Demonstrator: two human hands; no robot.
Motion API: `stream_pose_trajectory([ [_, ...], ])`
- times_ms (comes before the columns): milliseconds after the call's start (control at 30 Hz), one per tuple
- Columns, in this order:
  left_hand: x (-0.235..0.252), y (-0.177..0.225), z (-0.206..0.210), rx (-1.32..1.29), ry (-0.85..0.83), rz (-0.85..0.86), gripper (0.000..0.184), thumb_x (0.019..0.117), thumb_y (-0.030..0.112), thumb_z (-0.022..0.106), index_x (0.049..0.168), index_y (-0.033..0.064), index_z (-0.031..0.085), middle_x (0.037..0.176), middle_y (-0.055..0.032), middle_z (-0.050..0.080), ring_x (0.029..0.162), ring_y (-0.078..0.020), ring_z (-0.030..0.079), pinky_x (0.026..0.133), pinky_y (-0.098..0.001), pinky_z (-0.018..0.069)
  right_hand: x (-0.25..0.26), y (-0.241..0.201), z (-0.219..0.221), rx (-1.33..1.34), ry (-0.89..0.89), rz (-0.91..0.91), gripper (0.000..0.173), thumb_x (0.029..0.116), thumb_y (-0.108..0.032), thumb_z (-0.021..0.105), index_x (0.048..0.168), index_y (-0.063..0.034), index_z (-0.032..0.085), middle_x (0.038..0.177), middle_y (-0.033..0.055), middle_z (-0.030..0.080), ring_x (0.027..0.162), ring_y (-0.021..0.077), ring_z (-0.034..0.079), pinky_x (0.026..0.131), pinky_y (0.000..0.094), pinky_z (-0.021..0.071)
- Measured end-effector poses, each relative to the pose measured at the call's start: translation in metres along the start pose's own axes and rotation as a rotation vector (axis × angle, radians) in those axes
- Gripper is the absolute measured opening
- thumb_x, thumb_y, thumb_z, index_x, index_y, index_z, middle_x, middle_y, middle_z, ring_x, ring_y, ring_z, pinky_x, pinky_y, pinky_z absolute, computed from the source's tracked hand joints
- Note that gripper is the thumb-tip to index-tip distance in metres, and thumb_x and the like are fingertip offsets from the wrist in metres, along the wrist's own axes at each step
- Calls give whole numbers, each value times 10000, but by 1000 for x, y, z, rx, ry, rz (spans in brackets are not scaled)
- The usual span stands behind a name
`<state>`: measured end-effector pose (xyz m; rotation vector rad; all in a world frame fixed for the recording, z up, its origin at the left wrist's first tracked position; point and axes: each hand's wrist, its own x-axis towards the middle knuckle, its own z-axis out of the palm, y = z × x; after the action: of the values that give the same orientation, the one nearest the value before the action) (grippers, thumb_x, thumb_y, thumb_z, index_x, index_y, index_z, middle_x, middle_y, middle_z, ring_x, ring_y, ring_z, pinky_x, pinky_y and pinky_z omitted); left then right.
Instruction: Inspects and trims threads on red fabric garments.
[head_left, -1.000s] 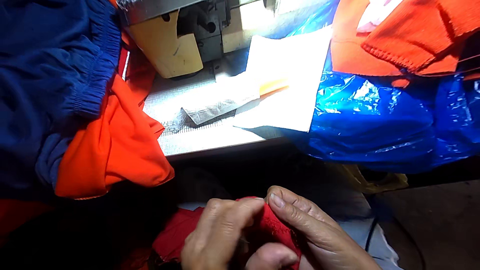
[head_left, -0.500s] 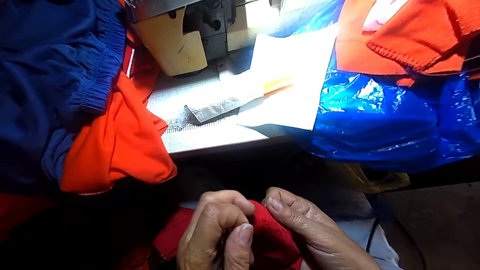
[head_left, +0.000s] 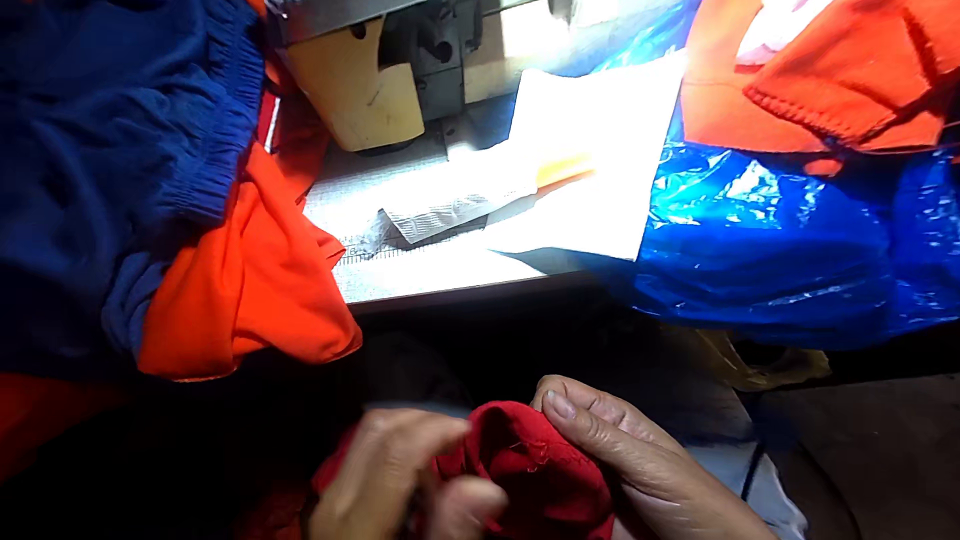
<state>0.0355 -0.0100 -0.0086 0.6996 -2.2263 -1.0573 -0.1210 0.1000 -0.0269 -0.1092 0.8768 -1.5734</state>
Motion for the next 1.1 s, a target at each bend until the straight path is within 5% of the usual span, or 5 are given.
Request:
stream_pose_trajectory([
  [167,4,13,26,29,51,110,169,1017,193,626,961,37,658,945,-50,666,879,5,630,786,-89,505,-2,-3,3,-13,14,12,245,1042,-195,541,830,-143,651,767,-19,668,741,17,655,708,185,554],
  [367,6,14,29,93,74,67,270,1090,256,428,944,60,542,825,-34,559,693,1,545,627,-96,453,-2,-1,1,0,22,8,247,1038,-205,558,816,-141,645,756,-10,657,732,17,649,697,182,551],
  [700,3,6,30,139,34,284,113,1034,158,577,965,95,641,1011,-33,603,937,-30,600,848,-114,490,-2,-4,1,15,-29,92,276,1061,-172,472,843,-141,639,777,-23,668,750,15,655,710,186,555],
  [933,7,7,28,-613,154,-136,135,1043,301,563,999,196,636,893,101,618,679,55,573,557,-92,484,-1,-3,-2,1,-48,62,244,1044,-187,524,830,-152,635,765,-35,657,737,4,643,696,172,543],
  [1100,7,7,24,-691,148,-80,127,1043,266,573,1030,183,667,994,61,705,807,7,658,635,-111,517,0,0,-2,41,-68,72,244,1047,-189,529,836,-148,644,778,-28,661,749,9,646,704,178,545],
])
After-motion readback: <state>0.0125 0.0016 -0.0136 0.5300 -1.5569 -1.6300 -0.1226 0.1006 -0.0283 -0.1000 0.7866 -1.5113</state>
